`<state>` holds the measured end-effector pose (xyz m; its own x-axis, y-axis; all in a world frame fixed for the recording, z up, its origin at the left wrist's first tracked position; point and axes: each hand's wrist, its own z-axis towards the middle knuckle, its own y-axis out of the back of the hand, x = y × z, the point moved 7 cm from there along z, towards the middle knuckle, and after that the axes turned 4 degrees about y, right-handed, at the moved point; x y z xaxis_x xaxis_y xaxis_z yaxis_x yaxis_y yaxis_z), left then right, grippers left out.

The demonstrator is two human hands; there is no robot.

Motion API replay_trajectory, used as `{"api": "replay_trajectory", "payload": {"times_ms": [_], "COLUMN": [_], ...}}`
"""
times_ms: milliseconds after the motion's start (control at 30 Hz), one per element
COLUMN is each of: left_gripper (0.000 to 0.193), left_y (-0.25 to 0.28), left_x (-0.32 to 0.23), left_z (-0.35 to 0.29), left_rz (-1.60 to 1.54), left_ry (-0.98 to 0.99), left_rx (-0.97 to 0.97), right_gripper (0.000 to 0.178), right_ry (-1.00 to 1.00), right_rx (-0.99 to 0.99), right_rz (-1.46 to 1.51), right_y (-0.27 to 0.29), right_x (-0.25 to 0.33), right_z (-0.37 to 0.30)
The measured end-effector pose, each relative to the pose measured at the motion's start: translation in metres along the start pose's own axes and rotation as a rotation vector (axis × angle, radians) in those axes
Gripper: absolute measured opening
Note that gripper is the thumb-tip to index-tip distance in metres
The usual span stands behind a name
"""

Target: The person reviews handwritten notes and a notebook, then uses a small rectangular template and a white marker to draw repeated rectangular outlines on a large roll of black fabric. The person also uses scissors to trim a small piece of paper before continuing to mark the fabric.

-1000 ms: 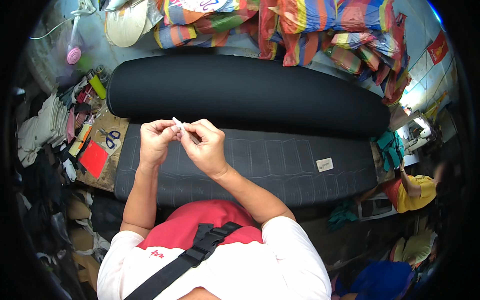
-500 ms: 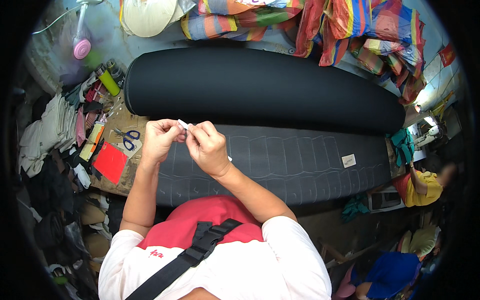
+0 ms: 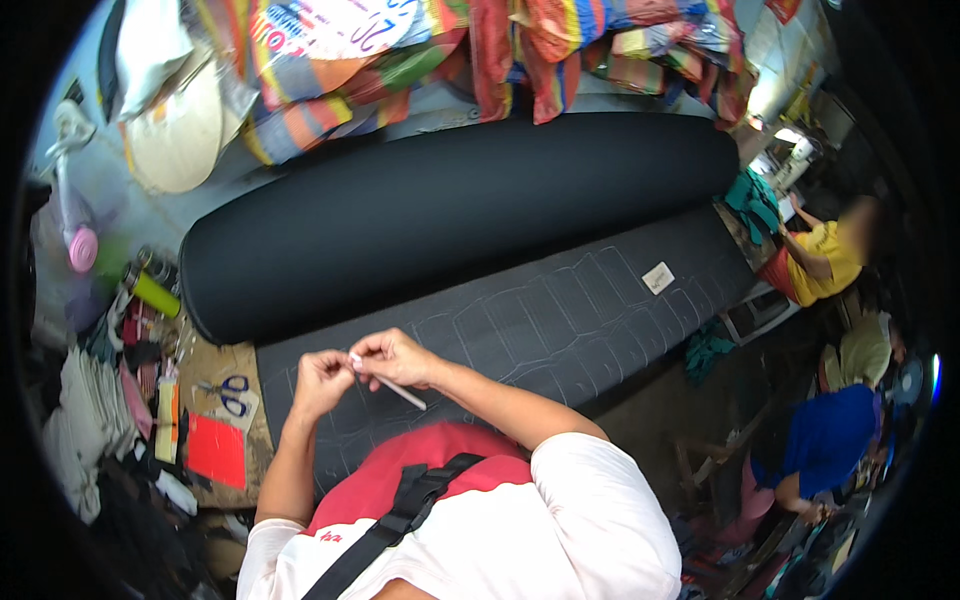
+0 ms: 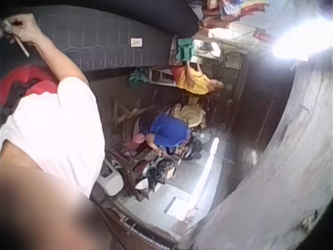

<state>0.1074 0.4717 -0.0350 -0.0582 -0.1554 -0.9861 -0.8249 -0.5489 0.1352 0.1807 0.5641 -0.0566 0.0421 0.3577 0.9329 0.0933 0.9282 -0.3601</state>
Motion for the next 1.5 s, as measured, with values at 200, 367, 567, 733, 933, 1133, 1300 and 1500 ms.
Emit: {"api": "replay_trajectory", "payload": {"times_ms": [200, 367, 567, 733, 933, 1133, 1300, 1500], "left_gripper": [0.009, 0.009, 0.006, 0.007, 0.013, 0.011, 0.021, 0.046], "left_y": [-0.018, -0.032, -0.036, -0.015, 0.043, 0.192, 0.434, 0.523], "left_x": [0.031, 0.045, 0.048, 0.049, 0.049, 0.079, 0.096, 0.144], "left_z": [0.015, 0.030, 0.034, 0.024, 0.002, -0.005, -0.049, -0.103], "left_rz": [0.277, 0.226, 0.238, 0.248, 0.422, 0.657, 1.214, 1.356], "left_ry": [0.054, 0.089, 0.063, 0.082, 0.045, -0.023, 0.159, 0.658], "left_rx": [0.091, 0.124, 0.120, 0.054, -0.024, -0.279, -1.078, -1.130], "right_gripper": [0.021, 0.014, 0.007, 0.007, 0.009, 0.010, 0.018, 0.025], "right_ry": [-0.171, -0.039, 0.149, 0.066, 0.145, 0.296, 0.318, 0.274], "right_rx": [-0.013, -0.017, -0.203, -0.258, -0.560, -0.900, -0.798, -0.821], "right_rz": [0.177, 0.036, -0.232, -0.435, -0.334, -0.326, -0.474, -0.327], "right_y": [0.035, 0.051, 0.072, 0.081, 0.119, 0.185, 0.181, 0.158], "right_x": [-0.034, -0.035, -0.036, -0.044, -0.037, -0.020, -0.029, -0.038], "right_z": [-0.020, -0.026, -0.024, -0.013, -0.009, -0.030, -0.018, -0.007]}}
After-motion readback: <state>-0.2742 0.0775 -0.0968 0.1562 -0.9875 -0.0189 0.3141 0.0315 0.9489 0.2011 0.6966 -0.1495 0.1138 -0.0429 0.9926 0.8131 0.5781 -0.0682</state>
